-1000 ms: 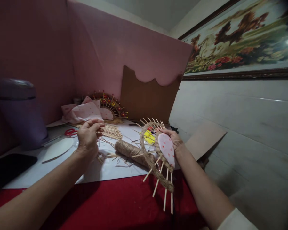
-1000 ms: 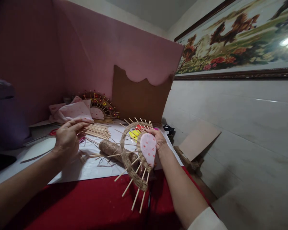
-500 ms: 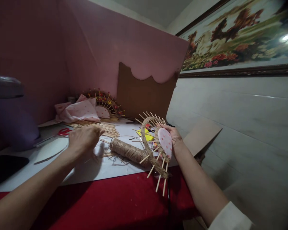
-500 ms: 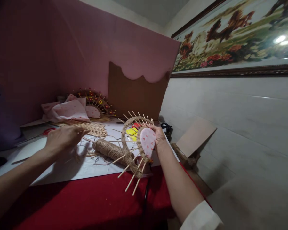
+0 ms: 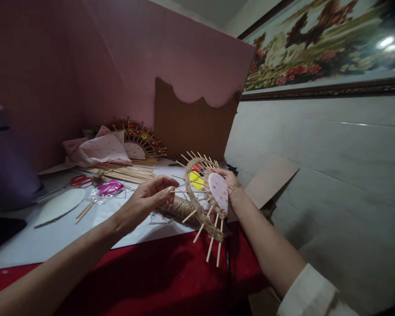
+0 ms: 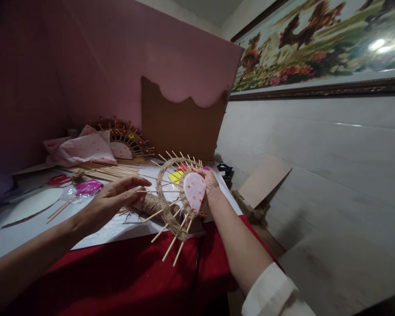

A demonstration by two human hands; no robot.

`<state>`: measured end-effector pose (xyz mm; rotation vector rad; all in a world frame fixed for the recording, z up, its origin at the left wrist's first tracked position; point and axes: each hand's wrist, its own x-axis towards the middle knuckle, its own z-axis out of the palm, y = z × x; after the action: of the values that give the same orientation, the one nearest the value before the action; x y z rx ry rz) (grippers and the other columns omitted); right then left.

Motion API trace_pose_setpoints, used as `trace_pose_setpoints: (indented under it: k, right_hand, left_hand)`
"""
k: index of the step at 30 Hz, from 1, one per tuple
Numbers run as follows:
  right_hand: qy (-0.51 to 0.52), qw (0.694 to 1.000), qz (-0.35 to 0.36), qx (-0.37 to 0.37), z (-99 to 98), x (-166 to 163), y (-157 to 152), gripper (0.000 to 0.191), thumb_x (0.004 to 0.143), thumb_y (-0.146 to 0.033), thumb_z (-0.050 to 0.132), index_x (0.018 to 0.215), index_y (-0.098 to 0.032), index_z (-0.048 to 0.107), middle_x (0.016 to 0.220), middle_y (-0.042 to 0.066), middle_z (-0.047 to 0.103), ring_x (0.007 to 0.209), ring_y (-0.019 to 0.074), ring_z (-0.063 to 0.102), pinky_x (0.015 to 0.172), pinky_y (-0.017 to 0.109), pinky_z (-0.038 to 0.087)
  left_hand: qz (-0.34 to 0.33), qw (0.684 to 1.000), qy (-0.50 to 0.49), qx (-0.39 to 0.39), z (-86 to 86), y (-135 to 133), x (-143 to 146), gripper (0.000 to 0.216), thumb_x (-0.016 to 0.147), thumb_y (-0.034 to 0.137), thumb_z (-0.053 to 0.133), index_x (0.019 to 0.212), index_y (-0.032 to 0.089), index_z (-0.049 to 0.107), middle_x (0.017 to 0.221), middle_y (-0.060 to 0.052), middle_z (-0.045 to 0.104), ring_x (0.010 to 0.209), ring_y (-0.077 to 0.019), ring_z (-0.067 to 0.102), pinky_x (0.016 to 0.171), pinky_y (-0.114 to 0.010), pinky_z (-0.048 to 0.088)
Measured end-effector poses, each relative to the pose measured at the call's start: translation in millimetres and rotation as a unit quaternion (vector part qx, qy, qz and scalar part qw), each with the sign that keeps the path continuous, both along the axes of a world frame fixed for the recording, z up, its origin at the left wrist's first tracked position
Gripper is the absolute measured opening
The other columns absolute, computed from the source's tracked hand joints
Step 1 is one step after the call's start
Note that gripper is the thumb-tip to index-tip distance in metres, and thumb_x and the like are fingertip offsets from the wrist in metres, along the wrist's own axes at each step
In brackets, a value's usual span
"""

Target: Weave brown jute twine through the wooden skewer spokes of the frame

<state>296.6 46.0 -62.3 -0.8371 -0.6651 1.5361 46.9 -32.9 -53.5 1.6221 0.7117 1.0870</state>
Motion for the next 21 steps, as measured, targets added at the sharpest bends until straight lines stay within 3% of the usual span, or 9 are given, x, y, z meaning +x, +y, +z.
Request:
trace_pose_setpoints:
  k: [5,15,18,21]
  right_hand:
    - [-0.006,1.000,-0.003,0.002,-0.5,-1,1,0.012,0.070,-0.010,0.050,0.072,-0.011,0.062,0.054,0.003,0.066,0.049,0.0160,0.062,0.055,0.029,0.053]
    - [-0.025,1.000,-0.010,0.007,-4.2,4,8,0.017,0.071,-0.012,0.049,0.082,-0.011,0.062,0.050,0.004,0.064,0.046,0.0181,0.061,0.055,0.031,0.052]
    - [-0.018,1.000,-0.014,0.004,-3.7,4,8,0.016,0.070,-0.013,0.049,0.081,-0.011,0.061,0.049,0.003,0.064,0.045,0.0179,0.060,0.057,0.032,0.052]
    - [-0.010,1.000,-0.014,0.000,-2.3,3,6,0.014,0.070,-0.013,0.050,0.079,-0.011,0.061,0.048,0.003,0.063,0.045,0.0177,0.059,0.056,0.032,0.052]
  left_hand:
    - [0.068,0.997,0.003,0.043,4.0,0,0,0.016,0.072,0.032,0.062,0.076,0.017,0.067,0.072,-0.001,0.060,0.065,-0.0114,0.050,0.059,-0.021,0.039]
    - [0.139,0.979,-0.096,0.114,4.8,-1,0,0.010,0.064,0.017,0.068,0.061,0.017,0.059,0.064,0.001,0.054,0.058,-0.0091,0.047,0.049,-0.019,0.037]
    - [0.125,0.972,-0.158,0.119,11.8,-9,1,0.015,0.061,0.010,0.067,0.056,0.016,0.054,0.064,0.002,0.054,0.054,-0.0076,0.048,0.045,-0.018,0.036]
    - [0.044,0.985,-0.168,0.021,20.9,-17,2,0.017,0.065,0.011,0.061,0.056,0.016,0.048,0.064,0.001,0.060,0.037,-0.0044,0.042,0.033,-0.017,0.029]
